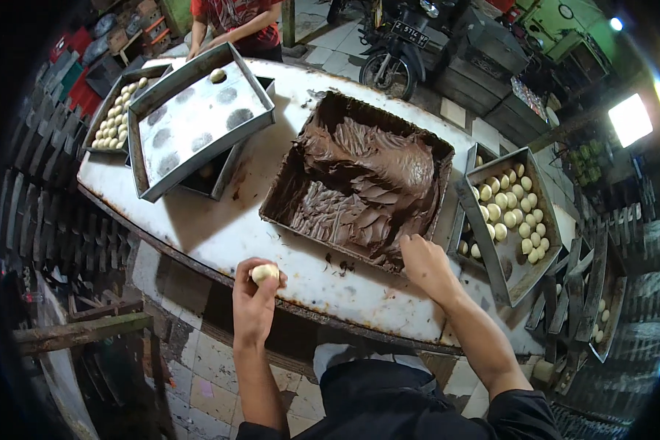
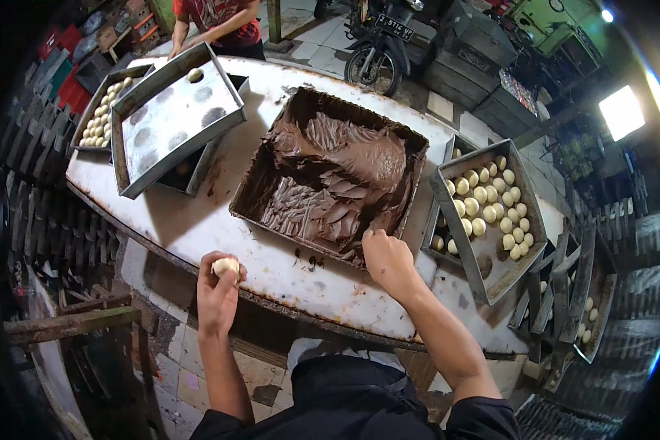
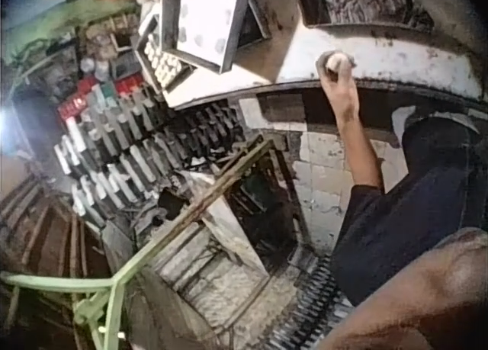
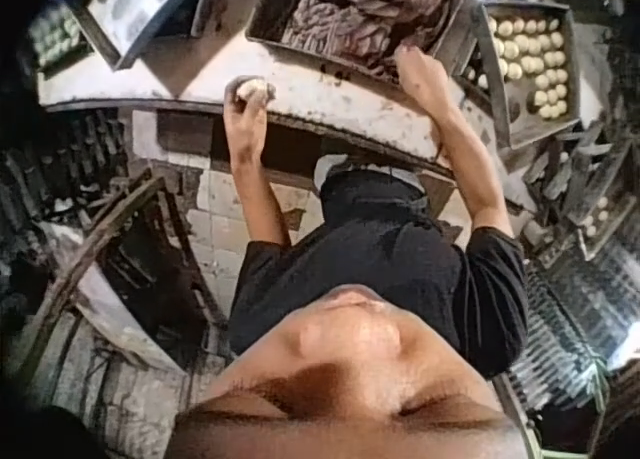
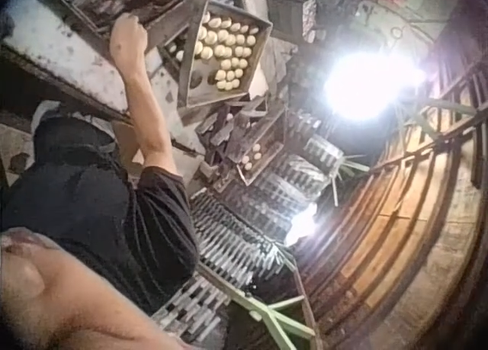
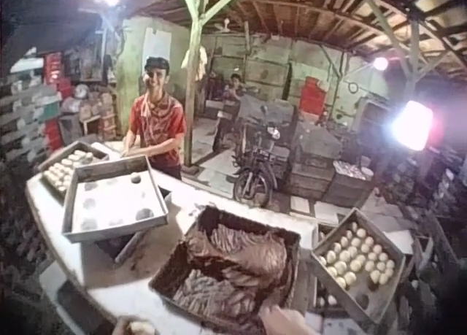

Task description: Fill dough balls with chocolate paste and place them onto baking trays.

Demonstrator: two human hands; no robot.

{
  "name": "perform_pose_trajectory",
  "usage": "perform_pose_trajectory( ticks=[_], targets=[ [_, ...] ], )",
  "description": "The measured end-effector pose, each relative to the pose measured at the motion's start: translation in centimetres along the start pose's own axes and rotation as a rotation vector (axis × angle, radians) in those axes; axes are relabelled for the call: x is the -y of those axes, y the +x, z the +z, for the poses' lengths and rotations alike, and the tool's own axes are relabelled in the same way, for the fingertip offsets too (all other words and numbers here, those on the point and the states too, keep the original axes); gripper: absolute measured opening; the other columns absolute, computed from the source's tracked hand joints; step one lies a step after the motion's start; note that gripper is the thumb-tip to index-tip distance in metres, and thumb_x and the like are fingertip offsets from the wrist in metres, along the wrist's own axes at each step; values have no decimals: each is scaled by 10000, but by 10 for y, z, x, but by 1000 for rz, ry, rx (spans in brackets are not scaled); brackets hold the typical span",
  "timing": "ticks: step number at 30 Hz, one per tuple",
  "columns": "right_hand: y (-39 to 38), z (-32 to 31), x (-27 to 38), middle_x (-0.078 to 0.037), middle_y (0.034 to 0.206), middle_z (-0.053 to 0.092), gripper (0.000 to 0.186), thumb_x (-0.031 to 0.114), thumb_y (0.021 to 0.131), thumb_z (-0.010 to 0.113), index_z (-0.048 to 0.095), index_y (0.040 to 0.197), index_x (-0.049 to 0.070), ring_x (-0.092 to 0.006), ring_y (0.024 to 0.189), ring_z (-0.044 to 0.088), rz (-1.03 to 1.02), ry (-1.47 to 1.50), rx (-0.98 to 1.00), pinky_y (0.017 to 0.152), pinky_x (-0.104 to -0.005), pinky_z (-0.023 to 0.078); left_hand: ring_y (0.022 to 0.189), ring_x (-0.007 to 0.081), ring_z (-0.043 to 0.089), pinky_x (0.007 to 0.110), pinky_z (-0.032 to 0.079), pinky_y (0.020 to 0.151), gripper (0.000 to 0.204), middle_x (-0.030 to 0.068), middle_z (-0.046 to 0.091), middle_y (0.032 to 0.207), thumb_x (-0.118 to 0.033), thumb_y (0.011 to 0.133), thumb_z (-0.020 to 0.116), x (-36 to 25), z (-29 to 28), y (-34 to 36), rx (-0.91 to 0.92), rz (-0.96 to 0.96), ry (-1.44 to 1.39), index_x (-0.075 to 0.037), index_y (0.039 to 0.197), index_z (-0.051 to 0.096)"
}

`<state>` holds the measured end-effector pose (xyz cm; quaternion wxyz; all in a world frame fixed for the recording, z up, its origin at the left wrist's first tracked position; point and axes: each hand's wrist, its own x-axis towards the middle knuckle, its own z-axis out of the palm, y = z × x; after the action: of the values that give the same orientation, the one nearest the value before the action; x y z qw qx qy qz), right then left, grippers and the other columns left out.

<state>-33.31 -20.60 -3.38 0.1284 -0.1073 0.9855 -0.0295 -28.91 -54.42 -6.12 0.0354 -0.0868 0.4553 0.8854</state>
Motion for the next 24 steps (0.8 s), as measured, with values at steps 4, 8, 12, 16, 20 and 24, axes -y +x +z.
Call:
perform_pose_trajectory(
  ticks=[4,8,12,16,20,24],
  targets=[
    [1,18,8,-253,902,696,127,3,824,602,637,927,-61,-436,835,704,68,27,26,749,-508,582,925,277,706,372,601,852,524,156,680,1103,81,948,639,13,-2,-23,-108,-231,21,-34,1419,438],
    [8,29,-27,-212,844,714,151,-30,843,624,727,948,-65,-314,672,698,111,296,198,652,-423,575,1071,205,688,347,600,939,371,120,682,1125,1,923,738,68,10,-26,21,-422,288,32,1259,586],
    [-6,-11,-10,-74,783,679,189,-15,948,644,708,1118,-67,-88,599,569,289,1105,384,514,-272,458,1049,184,683,320,590,951,333,101,680,1129,-46,950,730,116,60,-15,149,-524,66,34,1250,609],
    [-46,-5,33,-63,901,684,124,-22,989,637,607,1109,-33,-72,729,582,303,1614,-33,614,-236,479,958,153,692,298,589,824,236,85,705,1065,-67,1010,620,137,117,7,151,-518,86,31,1224,646],
    [-56,-8,49,-86,873,671,94,-56,925,684,635,999,-24,-162,739,637,-14,1165,-641,678,-281,524,977,191,692,312,573,883,320,110,693,1113,-211,1091,463,101,132,12,153,-578,-367,23,1253,607],
    [-56,17,38,-168,973,677,84,-62,845,707,658,901,-23,-324,874,670,93,840,-648,749,-342,540,1119,271,648,408,540,989,446,158,645,1246,-316,1137,373,72,132,17,13,-359,-448,53,1349,508]
  ],
)
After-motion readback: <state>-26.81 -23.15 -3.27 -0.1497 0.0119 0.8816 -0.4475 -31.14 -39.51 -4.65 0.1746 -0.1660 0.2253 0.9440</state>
